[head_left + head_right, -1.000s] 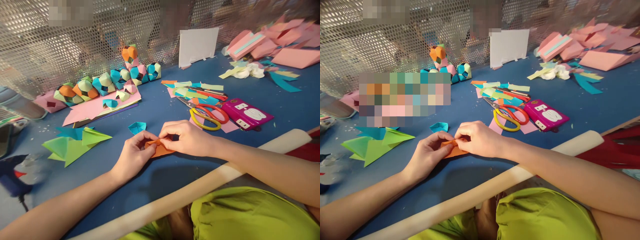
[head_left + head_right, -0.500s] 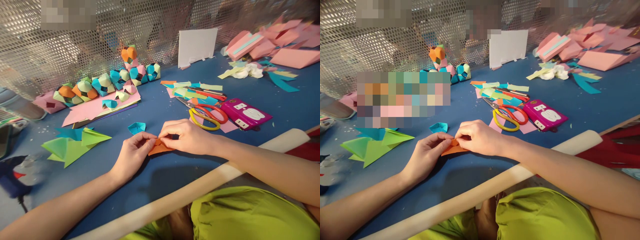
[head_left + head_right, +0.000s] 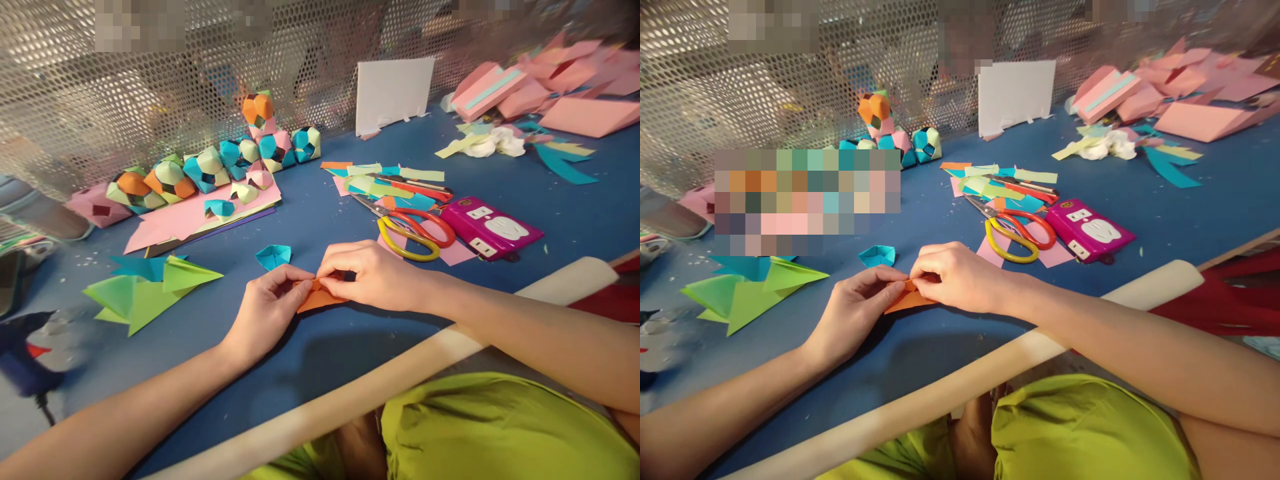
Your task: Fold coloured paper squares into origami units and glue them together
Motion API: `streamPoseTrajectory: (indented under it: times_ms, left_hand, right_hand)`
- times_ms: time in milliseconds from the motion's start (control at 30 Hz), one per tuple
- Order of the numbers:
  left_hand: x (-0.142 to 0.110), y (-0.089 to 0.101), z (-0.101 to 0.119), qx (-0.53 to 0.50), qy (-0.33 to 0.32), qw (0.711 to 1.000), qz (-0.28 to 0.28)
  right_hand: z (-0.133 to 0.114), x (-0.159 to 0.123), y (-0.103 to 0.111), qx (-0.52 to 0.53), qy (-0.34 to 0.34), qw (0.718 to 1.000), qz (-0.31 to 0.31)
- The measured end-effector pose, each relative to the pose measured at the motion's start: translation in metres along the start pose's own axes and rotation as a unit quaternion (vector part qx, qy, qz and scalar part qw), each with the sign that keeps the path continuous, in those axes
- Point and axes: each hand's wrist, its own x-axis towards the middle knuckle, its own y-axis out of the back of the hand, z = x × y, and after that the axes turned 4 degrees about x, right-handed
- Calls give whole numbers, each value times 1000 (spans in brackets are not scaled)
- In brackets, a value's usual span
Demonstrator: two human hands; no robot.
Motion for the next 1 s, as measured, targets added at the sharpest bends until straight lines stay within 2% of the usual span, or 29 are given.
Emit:
streamPoseTrajectory:
  times_ms: [233,500,833,1000]
  left_hand:
    - [-1,-1,0,49,-8,999,13]
    - [-4,0,2,118,-71,990,33]
    - [-2,2,3,102,-73,992,6]
    - [-2,3,3,102,-50,994,-7]
  right_hand:
    - [3,-2,-2,-12,27,1000,-4]
    - [2,-4,-3,-47,59,996,42]
    - [0,-3,-3,-28,69,997,30]
    - [2,-4,-2,-37,79,996,33]
